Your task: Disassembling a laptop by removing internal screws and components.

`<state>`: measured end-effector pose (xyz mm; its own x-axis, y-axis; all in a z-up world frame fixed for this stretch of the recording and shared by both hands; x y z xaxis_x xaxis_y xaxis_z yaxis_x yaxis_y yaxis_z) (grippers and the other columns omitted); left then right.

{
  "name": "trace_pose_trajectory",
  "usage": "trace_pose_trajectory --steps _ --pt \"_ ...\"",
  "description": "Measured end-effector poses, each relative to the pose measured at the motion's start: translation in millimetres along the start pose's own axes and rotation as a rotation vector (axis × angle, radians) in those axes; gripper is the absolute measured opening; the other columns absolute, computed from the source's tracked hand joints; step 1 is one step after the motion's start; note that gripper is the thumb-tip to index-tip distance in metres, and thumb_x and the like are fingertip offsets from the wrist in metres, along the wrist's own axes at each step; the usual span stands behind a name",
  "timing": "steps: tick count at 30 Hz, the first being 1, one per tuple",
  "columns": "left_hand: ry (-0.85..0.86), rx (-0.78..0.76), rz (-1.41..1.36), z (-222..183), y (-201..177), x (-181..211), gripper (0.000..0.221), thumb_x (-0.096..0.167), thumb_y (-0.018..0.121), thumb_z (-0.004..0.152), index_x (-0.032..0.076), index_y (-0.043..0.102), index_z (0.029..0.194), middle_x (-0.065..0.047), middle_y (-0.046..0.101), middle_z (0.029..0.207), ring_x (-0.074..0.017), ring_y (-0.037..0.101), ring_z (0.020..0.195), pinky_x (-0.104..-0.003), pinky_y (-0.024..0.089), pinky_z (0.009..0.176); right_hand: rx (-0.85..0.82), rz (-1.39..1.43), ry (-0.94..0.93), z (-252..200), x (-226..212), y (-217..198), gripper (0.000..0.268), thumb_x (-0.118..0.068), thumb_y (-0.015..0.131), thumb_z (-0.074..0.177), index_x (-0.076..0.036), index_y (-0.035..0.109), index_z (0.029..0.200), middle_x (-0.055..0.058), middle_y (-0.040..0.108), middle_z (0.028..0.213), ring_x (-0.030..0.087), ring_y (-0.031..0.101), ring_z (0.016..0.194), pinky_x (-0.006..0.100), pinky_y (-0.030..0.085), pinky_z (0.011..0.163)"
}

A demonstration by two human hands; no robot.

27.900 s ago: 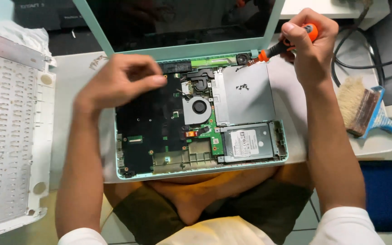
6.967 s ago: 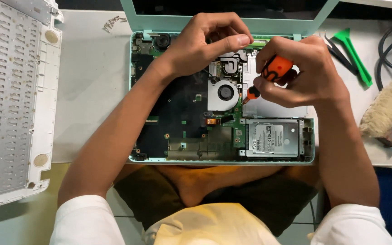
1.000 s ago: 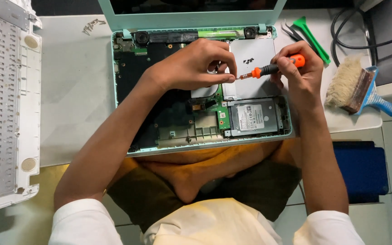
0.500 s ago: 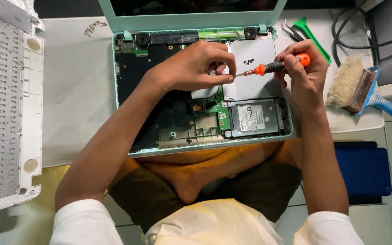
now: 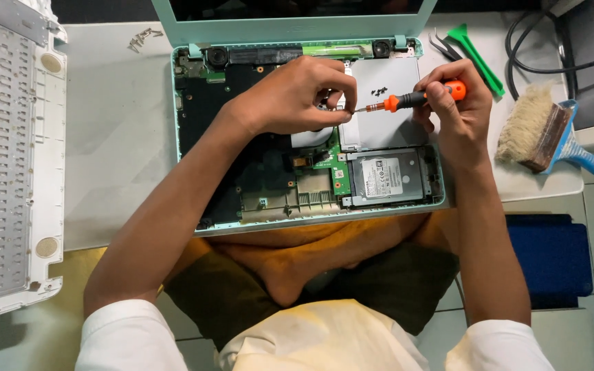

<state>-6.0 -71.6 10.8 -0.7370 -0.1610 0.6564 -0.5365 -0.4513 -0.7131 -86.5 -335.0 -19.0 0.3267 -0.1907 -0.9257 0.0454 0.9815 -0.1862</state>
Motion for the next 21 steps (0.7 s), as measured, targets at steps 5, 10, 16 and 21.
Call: trace_pose_trajectory --steps 5,10,16,21 --pt "-0.006 -0.004 -0.009 1 1 0 0.005 0.021 0.089 0.112 0.017 0.085 0.112 -0.002 0.061 0.096 -0.0196 0.058 0.085 -0.038 0.044 0.064 0.005 -0.014 -0.029 -1 1 -2 0.025 -0.029 0.067 0.129 -0.007 0.056 0.125 0.014 0.067 0.111 0.020 0.064 0.074 0.027 0.044 0.058" --pt "-0.031 -0.004 0.008 1 2 -4 0.004 0.019 0.085 0.111 0.018 0.088 0.112 -0.001 0.060 0.094 -0.0191 0.058 0.084 -0.038 0.045 0.066 0.029 -0.103 -0.039 -4 -8 3 0.021 -0.025 0.066 0.127 -0.005 0.058 0.126 0.014 0.067 0.115 0.017 0.059 0.080 0.026 0.052 0.065" --pt "-0.058 0.032 0.026 0 1 -6 0.005 0.018 0.081 0.108 0.018 0.086 0.107 0.001 0.057 0.092 -0.0170 0.058 0.078 -0.038 0.045 0.064 -0.017 -0.180 -0.198 -7 -10 3 0.025 -0.022 0.064 0.130 0.001 0.057 0.127 0.021 0.066 0.119 0.024 0.064 0.081 0.032 0.056 0.074" --pt "-0.055 0.040 0.029 0 0 -5 0.005 0.016 0.081 0.107 0.019 0.084 0.103 0.001 0.059 0.092 -0.0167 0.059 0.082 -0.037 0.045 0.064 0.022 -0.142 -0.152 -8 -11 2 0.032 -0.033 0.066 0.129 -0.002 0.057 0.128 0.017 0.066 0.116 0.022 0.063 0.082 0.029 0.054 0.067"
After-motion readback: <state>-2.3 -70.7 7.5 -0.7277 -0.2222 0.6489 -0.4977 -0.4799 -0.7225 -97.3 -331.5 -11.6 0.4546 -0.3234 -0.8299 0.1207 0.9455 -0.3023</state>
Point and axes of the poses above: each hand's wrist, its own z-axis towards the middle knuckle, its own y-axis out of the palm, x = y × z, the point moved 6 cm from there along z, towards the middle knuckle
